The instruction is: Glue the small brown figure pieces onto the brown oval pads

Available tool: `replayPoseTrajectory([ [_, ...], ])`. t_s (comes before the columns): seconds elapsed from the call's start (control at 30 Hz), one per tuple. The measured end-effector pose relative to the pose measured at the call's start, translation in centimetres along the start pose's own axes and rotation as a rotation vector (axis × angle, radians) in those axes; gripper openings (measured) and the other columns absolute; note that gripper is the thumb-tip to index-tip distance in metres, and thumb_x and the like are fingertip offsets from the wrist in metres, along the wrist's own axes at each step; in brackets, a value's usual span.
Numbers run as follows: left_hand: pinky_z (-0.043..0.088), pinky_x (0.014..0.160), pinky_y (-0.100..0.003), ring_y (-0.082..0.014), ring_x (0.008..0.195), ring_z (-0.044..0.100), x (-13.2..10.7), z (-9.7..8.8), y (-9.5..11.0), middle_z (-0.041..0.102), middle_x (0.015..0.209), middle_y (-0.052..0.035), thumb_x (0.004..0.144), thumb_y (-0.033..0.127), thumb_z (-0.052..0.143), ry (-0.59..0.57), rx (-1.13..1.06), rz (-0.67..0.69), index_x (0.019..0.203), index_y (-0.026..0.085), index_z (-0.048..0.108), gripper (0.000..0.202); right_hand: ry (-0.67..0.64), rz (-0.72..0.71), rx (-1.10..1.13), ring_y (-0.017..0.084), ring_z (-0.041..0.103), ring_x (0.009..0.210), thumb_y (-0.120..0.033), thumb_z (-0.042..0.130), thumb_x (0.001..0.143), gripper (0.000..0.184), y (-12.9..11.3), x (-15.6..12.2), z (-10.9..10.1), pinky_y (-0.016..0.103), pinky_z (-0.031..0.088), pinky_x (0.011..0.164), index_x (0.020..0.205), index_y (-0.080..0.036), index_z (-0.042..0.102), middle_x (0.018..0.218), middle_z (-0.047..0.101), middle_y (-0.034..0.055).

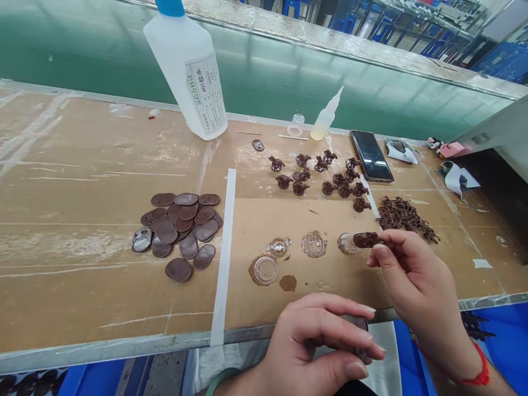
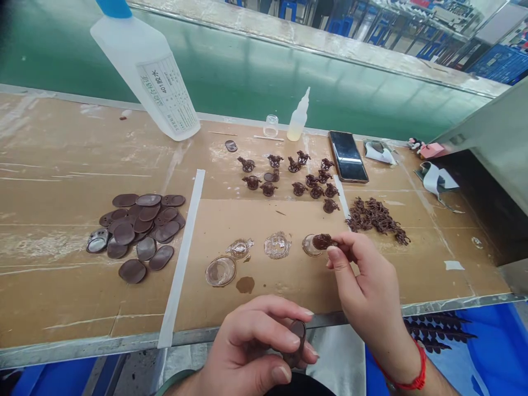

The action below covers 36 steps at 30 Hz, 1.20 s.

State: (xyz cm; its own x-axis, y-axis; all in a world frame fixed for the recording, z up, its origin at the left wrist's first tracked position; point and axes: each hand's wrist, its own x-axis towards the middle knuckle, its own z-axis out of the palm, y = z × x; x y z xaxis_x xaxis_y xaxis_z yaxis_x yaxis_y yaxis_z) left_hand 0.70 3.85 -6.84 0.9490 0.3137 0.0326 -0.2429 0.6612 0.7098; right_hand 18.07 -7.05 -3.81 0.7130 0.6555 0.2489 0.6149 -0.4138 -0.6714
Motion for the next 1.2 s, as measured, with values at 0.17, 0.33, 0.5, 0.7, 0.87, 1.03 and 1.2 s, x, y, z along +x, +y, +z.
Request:
replayPoseTrajectory([
  [0.17, 0.062, 0.074, -0.035, -0.0234, 0.083, 0.076, 0.14, -0.05, -0.04, 0.076, 0.107, -0.0061, 0.086, 0.023, 0.074, -0.008, -0.002, 0.002, 0.105, 0.042, 0.077, 0.028, 0.021, 0.001, -0.01, 0.017, 0.061, 0.069, -0.03, 0.056, 0.101, 0.01, -0.27, -0.01, 0.12, 0.029, 0.045, 0.065, 0.106, -0.024, 0.062, 0.081, 0.062, -0.0018],
  [0.33, 0.063, 0.071, -0.028, -0.0206, 0.08, 0.077, 0.58, -0.01, -0.32, 0.075, 0.113, -0.009, 0.083, 0.017, 0.076, -0.016, -0.037, 0.135, 0.105, 0.032, 0.078, 0.027, 0.041, 0.003, -0.029, 0.017, 0.06, 0.069, -0.031, 0.057, 0.1, 0.01, -0.52, 0.1, 0.41, 0.029, 0.045, 0.064, 0.103, -0.024, 0.062, 0.08, 0.062, -0.0019],
  [0.5, 0.061, 0.074, -0.024, -0.0185, 0.081, 0.077, 0.74, 0.07, -0.6, 0.075, 0.115, -0.0081, 0.082, 0.014, 0.077, -0.021, -0.034, 0.174, 0.107, 0.032, 0.077, 0.03, 0.04, 0.001, -0.036, 0.017, 0.06, 0.069, -0.032, 0.057, 0.099, 0.01, -0.47, 0.11, 0.43, 0.029, 0.045, 0.063, 0.103, -0.024, 0.062, 0.08, 0.062, -0.0024],
  [0.7, 0.061, 0.074, -0.022, -0.018, 0.084, 0.077, 0.58, 0.25, -0.57, 0.072, 0.118, -0.008, 0.084, 0.013, 0.076, -0.026, -0.084, 0.162, 0.108, 0.031, 0.077, 0.031, 0.037, -0.019, -0.084, 0.018, 0.061, 0.071, -0.034, 0.057, 0.099, 0.012, -0.56, 0.22, 0.3, 0.029, 0.044, 0.063, 0.103, -0.024, 0.063, 0.084, 0.064, -0.0013],
  [0.87, 0.061, 0.075, -0.023, -0.0178, 0.085, 0.077, 0.62, 0.38, -0.79, 0.071, 0.119, -0.0072, 0.083, 0.012, 0.075, -0.031, -0.111, 0.157, 0.108, 0.032, 0.077, 0.032, 0.032, -0.032, -0.133, 0.019, 0.062, 0.073, -0.035, 0.056, 0.099, 0.014, -0.88, 0.3, 0.18, 0.029, 0.043, 0.064, 0.102, -0.024, 0.064, 0.085, 0.065, -0.0005],
  [1.03, 0.061, 0.075, -0.023, -0.0183, 0.084, 0.077, 0.63, 0.28, -0.82, 0.071, 0.119, -0.0081, 0.084, 0.012, 0.076, -0.028, -0.109, 0.17, 0.109, 0.031, 0.077, 0.032, 0.045, -0.041, -0.148, 0.018, 0.061, 0.073, -0.034, 0.056, 0.098, 0.014, -0.98, 0.34, 0.25, 0.029, 0.042, 0.063, 0.101, -0.023, 0.064, 0.085, 0.065, -0.0006],
  [1.2, 0.062, 0.076, -0.024, -0.0188, 0.086, 0.077, 0.67, 0.27, -0.73, 0.071, 0.119, -0.0085, 0.084, 0.013, 0.075, -0.028, -0.123, 0.161, 0.108, 0.031, 0.077, 0.03, 0.072, -0.009, -0.128, 0.019, 0.061, 0.072, -0.035, 0.057, 0.098, 0.013, -0.98, 0.14, 0.39, 0.029, 0.043, 0.063, 0.101, -0.024, 0.064, 0.083, 0.064, -0.0008],
])
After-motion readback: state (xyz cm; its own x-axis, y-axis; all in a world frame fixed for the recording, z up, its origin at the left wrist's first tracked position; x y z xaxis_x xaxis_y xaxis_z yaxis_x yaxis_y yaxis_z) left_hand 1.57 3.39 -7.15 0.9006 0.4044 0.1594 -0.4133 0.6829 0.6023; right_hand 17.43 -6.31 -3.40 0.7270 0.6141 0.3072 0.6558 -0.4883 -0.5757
